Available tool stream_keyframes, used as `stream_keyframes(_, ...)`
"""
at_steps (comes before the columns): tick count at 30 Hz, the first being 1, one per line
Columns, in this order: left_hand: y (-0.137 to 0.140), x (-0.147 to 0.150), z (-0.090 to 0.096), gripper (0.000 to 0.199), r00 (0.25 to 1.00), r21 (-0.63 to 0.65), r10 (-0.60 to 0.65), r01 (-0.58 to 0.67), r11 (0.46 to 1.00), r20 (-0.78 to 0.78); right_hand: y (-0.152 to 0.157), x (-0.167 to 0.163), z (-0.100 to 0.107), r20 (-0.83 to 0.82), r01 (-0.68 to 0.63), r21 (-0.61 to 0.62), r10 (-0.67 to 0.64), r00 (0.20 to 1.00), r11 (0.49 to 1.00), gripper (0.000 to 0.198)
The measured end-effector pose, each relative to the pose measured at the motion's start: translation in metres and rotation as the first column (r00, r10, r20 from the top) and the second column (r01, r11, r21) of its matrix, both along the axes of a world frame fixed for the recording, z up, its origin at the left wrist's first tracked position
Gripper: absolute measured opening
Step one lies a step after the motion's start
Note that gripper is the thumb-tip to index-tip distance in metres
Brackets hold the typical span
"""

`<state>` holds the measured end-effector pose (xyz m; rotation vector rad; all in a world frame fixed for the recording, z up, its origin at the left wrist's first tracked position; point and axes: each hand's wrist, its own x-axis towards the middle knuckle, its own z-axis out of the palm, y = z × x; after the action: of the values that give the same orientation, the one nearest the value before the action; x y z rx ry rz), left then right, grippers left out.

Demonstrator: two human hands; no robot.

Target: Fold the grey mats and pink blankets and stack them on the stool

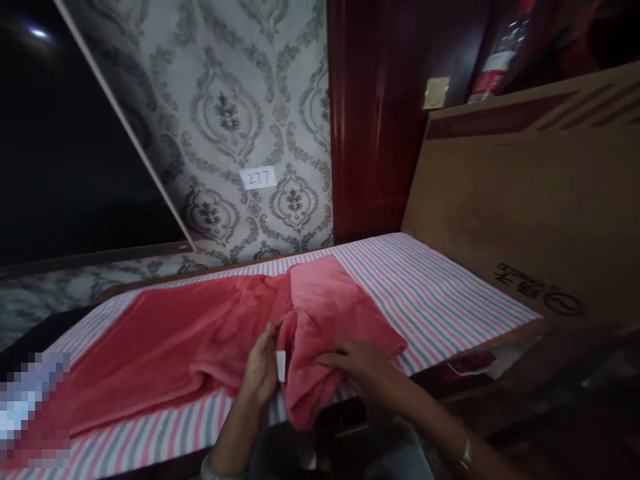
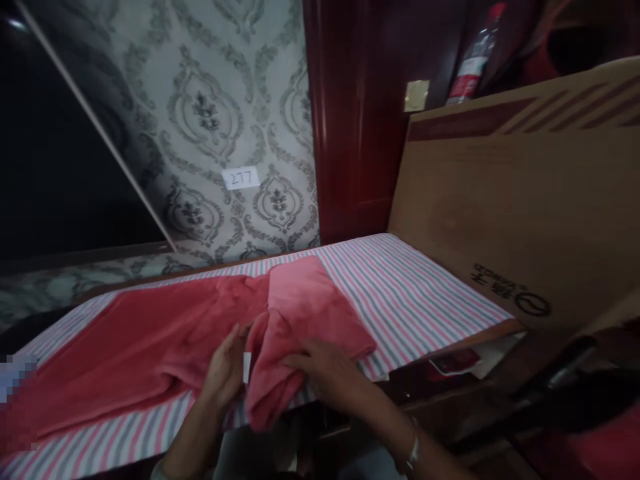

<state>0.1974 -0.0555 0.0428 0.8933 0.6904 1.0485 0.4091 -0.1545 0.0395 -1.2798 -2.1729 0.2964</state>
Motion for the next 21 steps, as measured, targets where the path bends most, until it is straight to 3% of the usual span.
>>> stream_keyframes(2,-0.004,-0.008,-0.005,0.033,0.999,-0.02,-0.027,0.026,0.999,-0.026,-0.011,0.001,-0.021,-0.049,0.016,-0.008,-0.017,0.999,1.0,0.05)
stream_keyframes(5,-0.003,-0.018,-0.014,0.034,0.994,-0.047,-0.063,0.059,0.997,-0.089,-0.02,0.013,-0.042,-0.323,0.1,-0.019,-0.101,0.941,0.995,0.049)
stream_keyframes(7,0.002,-0.018,-0.016,0.035,0.975,-0.024,-0.069,0.066,0.998,-0.21,-0.023,0.023,-0.051,-0.567,0.203,-0.094,-0.22,0.794,0.975,0.043)
stream_keyframes(9,0.011,-0.013,-0.013,0.033,0.919,0.134,-0.008,0.066,0.989,-0.394,-0.025,0.031,-0.057,-0.742,0.285,-0.232,-0.359,0.566,0.93,0.035)
stream_keyframes(11,0.019,0.0,-0.003,0.025,0.835,0.41,0.156,0.089,0.908,-0.528,-0.027,0.035,-0.064,-0.813,0.323,-0.356,-0.461,0.356,0.877,0.037)
stream_keyframes(13,0.024,0.016,0.009,0.017,0.77,0.626,0.29,0.175,0.76,-0.568,-0.027,0.035,-0.07,-0.822,0.354,-0.415,-0.512,0.249,0.838,0.041)
stream_keyframes(15,0.025,0.031,0.015,0.014,0.72,0.682,0.294,0.33,0.652,-0.629,-0.027,0.033,-0.075,-0.82,0.377,-0.418,-0.522,0.234,0.826,0.041)
stream_keyframes(17,0.023,0.042,0.012,0.014,0.647,0.665,0.304,0.433,0.609,-0.7,-0.027,0.031,-0.078,-0.831,0.359,-0.403,-0.501,0.241,0.842,0.038)
stream_keyframes(19,0.021,0.046,-0.001,0.014,0.576,0.665,0.39,0.405,0.627,-0.718,-0.028,0.031,-0.078,-0.85,0.313,-0.402,-0.478,0.224,0.861,0.037)
stream_keyframes(21,0.019,0.042,-0.017,0.015,0.558,0.683,0.463,0.284,0.673,-0.689,-0.028,0.031,-0.077,-0.857,0.28,-0.418,-0.477,0.193,0.864,0.038)
